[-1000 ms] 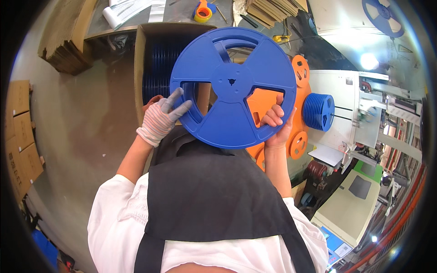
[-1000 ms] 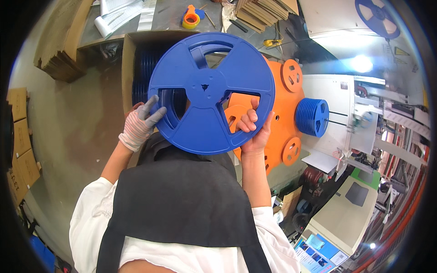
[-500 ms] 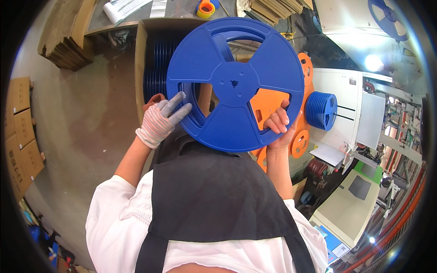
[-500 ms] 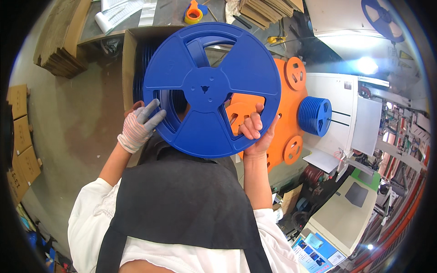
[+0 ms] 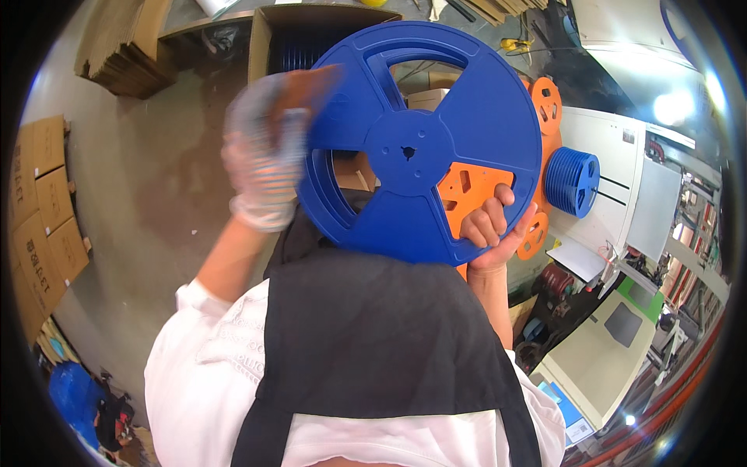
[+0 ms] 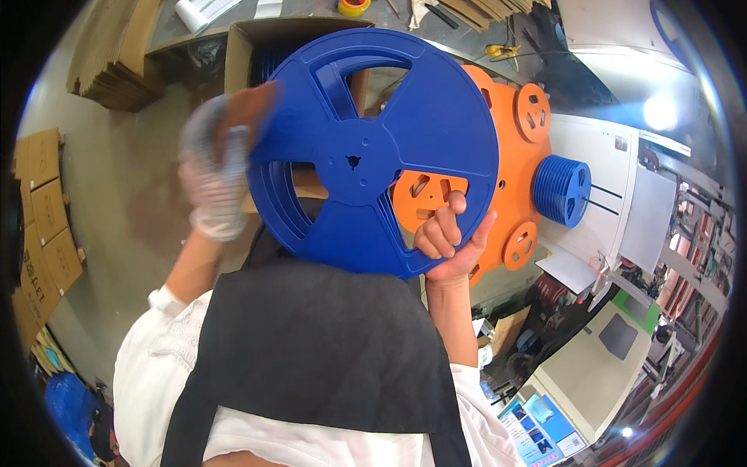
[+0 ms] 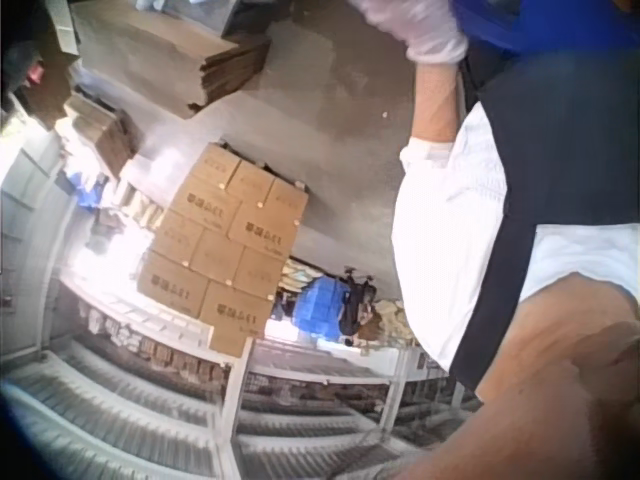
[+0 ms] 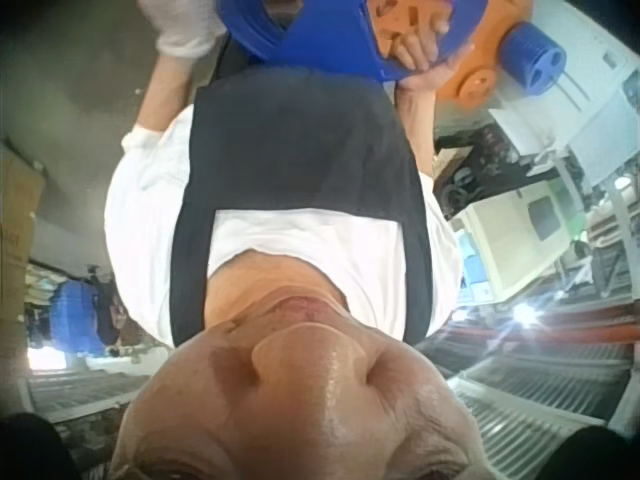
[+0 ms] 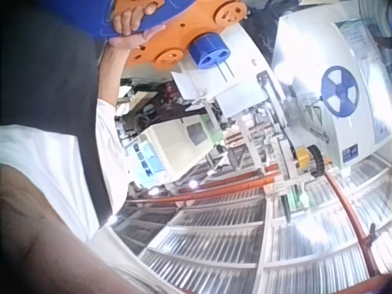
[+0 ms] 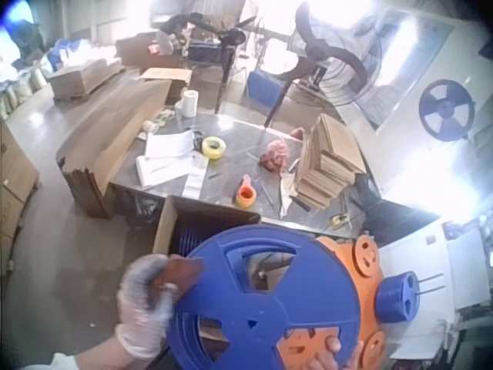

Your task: The person wipes blue reels with a cloth and places them into a cardboard box and onto a rotating stand.

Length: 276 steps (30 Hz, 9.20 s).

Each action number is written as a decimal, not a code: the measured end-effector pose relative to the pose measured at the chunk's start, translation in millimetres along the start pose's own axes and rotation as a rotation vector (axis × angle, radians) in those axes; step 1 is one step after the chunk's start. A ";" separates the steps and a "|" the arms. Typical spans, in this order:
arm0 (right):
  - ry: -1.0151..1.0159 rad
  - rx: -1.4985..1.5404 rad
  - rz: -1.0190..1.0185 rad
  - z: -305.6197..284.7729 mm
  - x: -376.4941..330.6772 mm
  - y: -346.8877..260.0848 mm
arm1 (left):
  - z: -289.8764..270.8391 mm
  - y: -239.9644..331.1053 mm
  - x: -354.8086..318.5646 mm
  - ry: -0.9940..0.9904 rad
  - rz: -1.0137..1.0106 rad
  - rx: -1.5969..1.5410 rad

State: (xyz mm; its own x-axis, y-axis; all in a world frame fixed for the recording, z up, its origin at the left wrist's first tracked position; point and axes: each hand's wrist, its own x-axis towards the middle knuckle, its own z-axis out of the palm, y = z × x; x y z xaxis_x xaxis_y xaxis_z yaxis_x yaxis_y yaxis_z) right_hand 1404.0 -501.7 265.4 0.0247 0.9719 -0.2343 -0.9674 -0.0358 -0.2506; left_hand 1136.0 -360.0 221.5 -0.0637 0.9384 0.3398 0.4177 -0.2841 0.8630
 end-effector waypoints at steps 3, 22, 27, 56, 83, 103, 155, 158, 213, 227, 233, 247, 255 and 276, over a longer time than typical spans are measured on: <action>-0.067 -0.061 0.088 6.1 3.2 7.0 | 57.8 43.8 -28.7 -0.389 0.357 -0.025; -0.072 -0.115 0.080 -2.0 -18.9 2.3 | 67.0 45.8 -53.8 -0.493 0.396 -0.294; -0.053 -0.128 0.067 0.2 -21.0 4.4 | 66.3 -2.6 -33.9 -0.564 0.133 0.051; 0.065 -0.289 -0.075 -9.7 -44.8 -23.5 | -0.2 -17.7 -27.9 -0.557 -0.851 -0.670; 0.173 -0.147 -0.822 -67.9 -187.4 -164.6 | 286.5 -89.6 -142.7 -1.166 -0.606 -0.088; 0.158 -0.081 -0.376 -51.3 -73.8 -105.1 | 75.1 -130.8 -102.6 -0.386 -0.765 -0.193; 0.162 -0.504 -0.114 47.6 53.8 -41.9 | 8.3 2.7 -50.9 -0.849 0.026 -0.025; 0.284 -0.688 -0.265 30.7 52.6 -49.1 | 10.7 -15.5 -66.9 -0.700 -0.568 -0.939; 0.551 -0.628 0.200 -19.3 25.8 46.6 | -33.2 -38.9 -32.2 -0.243 -0.800 -1.780; 0.599 -0.590 0.203 -35.9 33.2 32.2 | -33.4 -37.1 -29.1 -0.242 -0.902 -1.632; 0.602 -0.601 0.251 -41.2 39.0 24.0 | -43.3 -49.2 -38.3 -0.255 -0.949 -1.393; 0.716 -0.544 0.149 -61.6 19.0 -10.5 | 30.3 -168.4 -48.2 -0.424 -0.680 0.410; 0.786 -0.542 0.084 -74.8 0.9 -24.9 | 74.5 -216.8 -14.8 -0.389 -0.612 0.793; 0.753 -0.761 0.218 -113.0 12.9 -14.1 | 42.8 -252.0 -123.1 -0.623 -1.044 0.307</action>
State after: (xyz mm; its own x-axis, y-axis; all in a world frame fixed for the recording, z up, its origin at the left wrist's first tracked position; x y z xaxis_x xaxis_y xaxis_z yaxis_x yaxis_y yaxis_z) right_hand 1446.4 -515.0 159.8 0.2709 0.5446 -0.7937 -0.5667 -0.5763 -0.5889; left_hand 1077.4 -395.5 -53.8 -0.0868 0.6450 -0.7592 0.6251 0.6286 0.4626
